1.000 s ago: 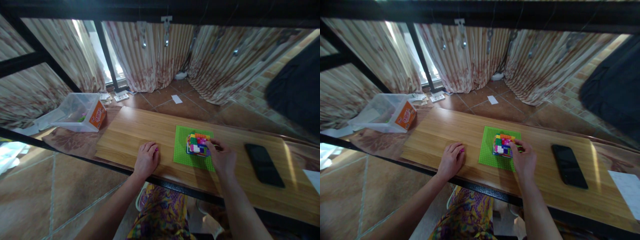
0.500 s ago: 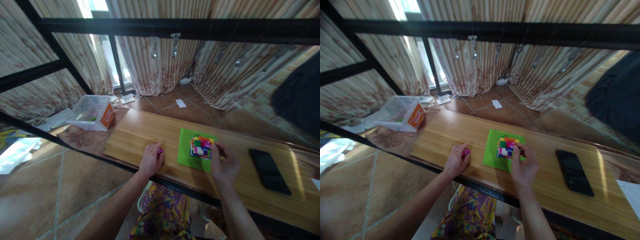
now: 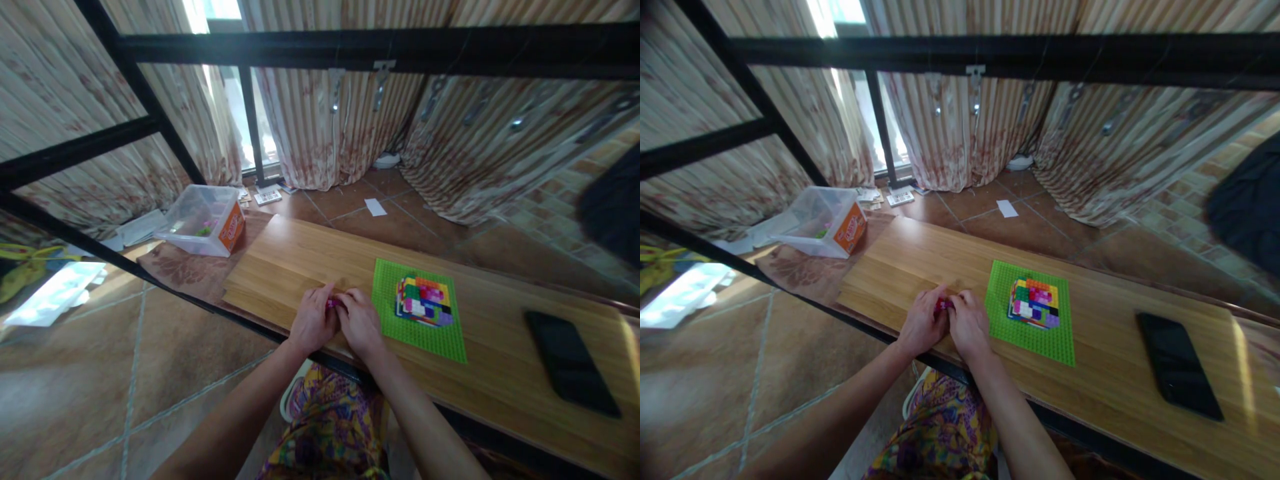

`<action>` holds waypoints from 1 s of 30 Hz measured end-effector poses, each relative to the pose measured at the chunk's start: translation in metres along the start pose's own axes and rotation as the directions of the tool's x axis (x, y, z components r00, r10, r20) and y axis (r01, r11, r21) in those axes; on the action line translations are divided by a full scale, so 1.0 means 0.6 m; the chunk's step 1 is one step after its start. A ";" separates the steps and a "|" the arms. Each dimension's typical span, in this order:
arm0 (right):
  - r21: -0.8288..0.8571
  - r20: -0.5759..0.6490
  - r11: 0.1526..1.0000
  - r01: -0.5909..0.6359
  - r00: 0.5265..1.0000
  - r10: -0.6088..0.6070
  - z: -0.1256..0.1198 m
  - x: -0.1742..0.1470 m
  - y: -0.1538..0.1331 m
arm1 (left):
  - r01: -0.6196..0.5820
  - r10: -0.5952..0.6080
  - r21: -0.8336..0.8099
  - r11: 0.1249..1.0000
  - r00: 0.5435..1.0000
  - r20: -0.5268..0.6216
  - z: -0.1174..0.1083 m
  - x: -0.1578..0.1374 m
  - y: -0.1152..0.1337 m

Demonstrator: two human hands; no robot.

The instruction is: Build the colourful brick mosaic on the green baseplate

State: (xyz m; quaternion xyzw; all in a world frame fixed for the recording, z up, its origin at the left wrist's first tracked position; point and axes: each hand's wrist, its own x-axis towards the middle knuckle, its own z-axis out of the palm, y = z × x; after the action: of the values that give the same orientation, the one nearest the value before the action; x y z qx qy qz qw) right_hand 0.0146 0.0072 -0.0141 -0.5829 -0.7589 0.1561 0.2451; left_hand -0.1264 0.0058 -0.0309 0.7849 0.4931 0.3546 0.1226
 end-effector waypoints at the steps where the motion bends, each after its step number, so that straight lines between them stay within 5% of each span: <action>1: -0.008 0.004 1.000 0.002 1.000 -0.002 0.000 0.003 -0.001 | 0.000 0.000 0.000 1.000 1.000 0.001 0.000 0.000 0.000; 10: 0.288 -0.159 0.953 -0.091 0.977 0.142 -0.057 -0.051 0.007 | -0.012 0.012 0.018 1.000 1.000 -0.002 -0.006 0.005 0.007; 16: 0.466 -0.409 0.863 -0.198 0.816 0.408 -0.143 -0.097 0.073 | -0.043 0.043 0.013 0.999 0.999 0.010 -0.004 0.007 0.001; 20: 0.343 -0.493 0.883 -0.319 0.739 0.459 -0.188 -0.098 0.123 | -0.049 0.049 0.023 0.999 0.999 0.010 -0.004 0.008 -0.001; 30: -0.050 -0.516 0.909 -0.413 0.790 0.331 -0.192 -0.071 0.152 | -0.040 0.039 0.049 0.998 0.999 0.030 -0.006 0.008 -0.002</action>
State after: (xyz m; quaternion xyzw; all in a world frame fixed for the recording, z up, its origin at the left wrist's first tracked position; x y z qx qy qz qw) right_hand 0.1606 -0.0143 0.0258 -0.7589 -0.5498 -0.0152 0.3485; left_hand -0.1285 0.0099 -0.0269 0.8024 0.4843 0.3331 0.1030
